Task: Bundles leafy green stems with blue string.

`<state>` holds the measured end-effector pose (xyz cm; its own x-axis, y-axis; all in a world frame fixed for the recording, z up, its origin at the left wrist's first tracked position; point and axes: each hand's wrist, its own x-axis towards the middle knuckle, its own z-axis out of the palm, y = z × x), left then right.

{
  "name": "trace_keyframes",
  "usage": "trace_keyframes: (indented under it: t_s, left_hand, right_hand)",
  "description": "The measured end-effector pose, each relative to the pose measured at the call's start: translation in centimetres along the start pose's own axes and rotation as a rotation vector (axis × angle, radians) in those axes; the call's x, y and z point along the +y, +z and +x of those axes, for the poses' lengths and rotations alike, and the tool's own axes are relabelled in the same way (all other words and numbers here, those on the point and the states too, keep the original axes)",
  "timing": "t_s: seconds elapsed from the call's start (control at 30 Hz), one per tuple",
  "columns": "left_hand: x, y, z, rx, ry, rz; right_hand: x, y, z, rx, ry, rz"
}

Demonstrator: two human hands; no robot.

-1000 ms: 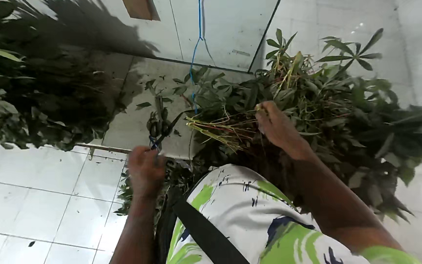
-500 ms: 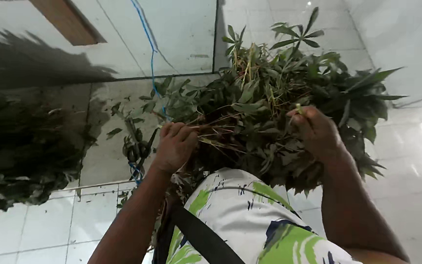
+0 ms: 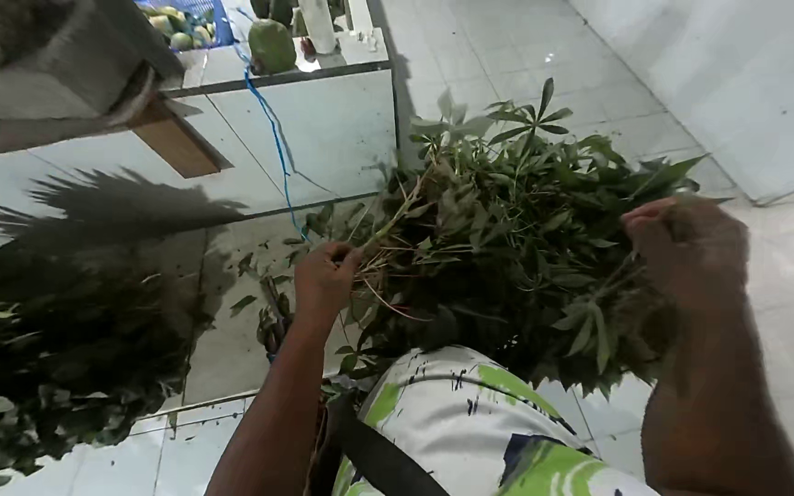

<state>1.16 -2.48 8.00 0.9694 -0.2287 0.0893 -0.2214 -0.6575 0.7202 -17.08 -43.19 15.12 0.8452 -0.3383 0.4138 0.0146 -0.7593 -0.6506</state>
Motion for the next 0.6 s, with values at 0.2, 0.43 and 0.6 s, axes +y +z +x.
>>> trace_keyframes:
  t_s: [0.2,0.43,0.6]
  left_hand:
    - [2.9,-0.8,0.2,0.042,0.239,0.118]
    - [6.2,-1.0,0.3,0.034,0.273,0.370]
    - [5.2,-0.1,0.4,0.031,0.399,0.428]
  right_hand:
    - [-7.0,7.0,3.3,-0.103,-0.515,-0.218]
    - [-9.7,15.8,5.9,-0.429,-0.605,-0.357]
    - [-8.7,17.8,7.0,-0.502,-0.570,-0.408]
